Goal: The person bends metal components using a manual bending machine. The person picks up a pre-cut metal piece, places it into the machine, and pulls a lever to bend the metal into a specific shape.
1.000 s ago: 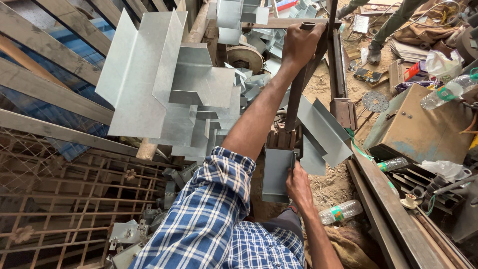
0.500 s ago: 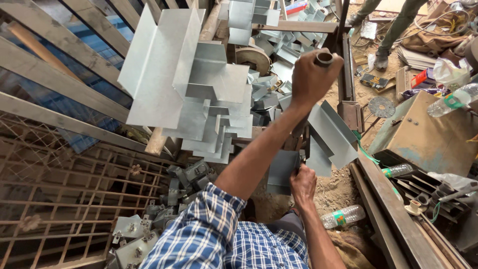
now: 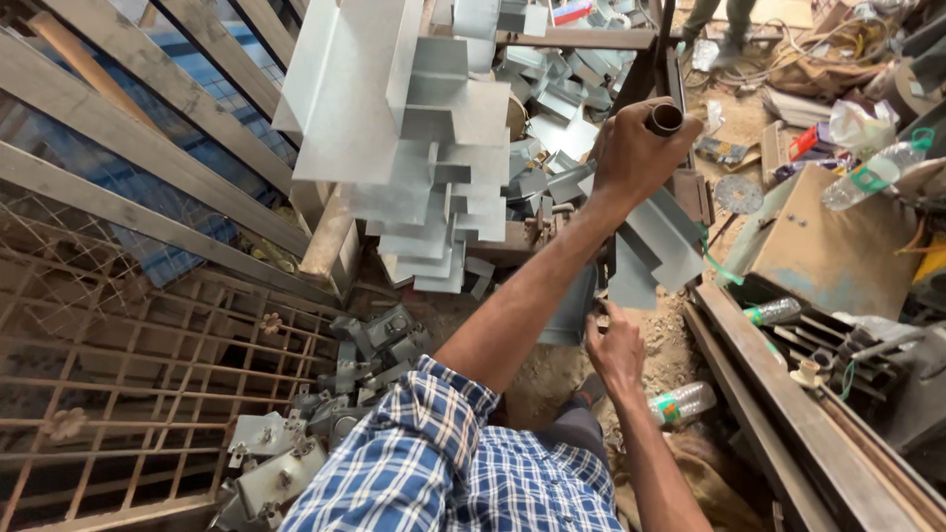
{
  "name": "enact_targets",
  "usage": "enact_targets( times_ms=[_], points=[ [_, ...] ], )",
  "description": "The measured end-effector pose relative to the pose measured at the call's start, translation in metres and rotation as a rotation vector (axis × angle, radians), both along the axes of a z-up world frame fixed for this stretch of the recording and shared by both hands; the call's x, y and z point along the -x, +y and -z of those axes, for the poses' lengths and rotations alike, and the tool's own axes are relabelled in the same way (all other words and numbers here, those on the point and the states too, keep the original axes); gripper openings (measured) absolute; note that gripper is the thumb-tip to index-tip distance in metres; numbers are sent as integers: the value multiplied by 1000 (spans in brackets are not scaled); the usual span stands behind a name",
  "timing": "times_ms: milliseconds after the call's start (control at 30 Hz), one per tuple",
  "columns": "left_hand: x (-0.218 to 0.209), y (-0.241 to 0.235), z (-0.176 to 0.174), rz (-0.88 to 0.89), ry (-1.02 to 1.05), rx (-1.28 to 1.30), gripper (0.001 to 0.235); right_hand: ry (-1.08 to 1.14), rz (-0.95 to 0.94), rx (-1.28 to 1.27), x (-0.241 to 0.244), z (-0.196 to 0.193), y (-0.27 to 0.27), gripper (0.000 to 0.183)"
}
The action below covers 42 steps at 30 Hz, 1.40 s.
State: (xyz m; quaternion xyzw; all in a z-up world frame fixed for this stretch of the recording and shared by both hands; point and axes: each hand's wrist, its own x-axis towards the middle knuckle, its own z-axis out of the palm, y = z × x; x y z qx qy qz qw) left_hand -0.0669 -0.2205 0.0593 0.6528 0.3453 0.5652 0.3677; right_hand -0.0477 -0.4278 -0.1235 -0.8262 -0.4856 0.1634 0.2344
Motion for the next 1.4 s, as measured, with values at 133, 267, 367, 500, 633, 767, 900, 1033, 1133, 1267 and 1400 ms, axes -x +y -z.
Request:
enact_targets(
  times_ms=[133, 267, 367, 500, 633, 767, 900, 1033, 1133, 1267, 1400],
  points=[
    [12, -57, 25, 125, -34, -117, 19, 10, -35, -243, 6, 3, -51, 36],
    [78, -174, 57, 208, 6, -269, 23, 28, 60, -164, 5, 15, -87, 30],
    [95, -196, 52, 197, -3, -244, 16, -130, -26, -138, 1, 14, -100, 30],
    [94, -190, 44, 242, 29, -225, 28, 117, -56, 81, 1, -7, -86, 43],
    [87, -188, 46, 215, 9, -212, 27, 138, -384, -273, 16, -5, -58, 62],
    [86, -180, 44, 259, 63, -177, 30, -1115, -490, 35, 25, 3, -14, 61],
    [90, -171, 39, 289, 63, -231, 23, -1078, -561, 99, 21, 21, 19, 61],
    [86, -161, 47, 308, 71, -281, 20, -962, -647, 64, 13, 62, 26, 58],
    [74, -150, 54, 291, 71, -267, 23, -725, -663, -109, 2, 96, 30, 56],
    [52, -104, 48, 307, 20, -240, 28, -506, -680, -130, -3, 103, 24, 43],
    [28, -51, 24, 209, -113, -111, 36, -365, -704, -60, 3, 55, 20, 22]
  ],
)
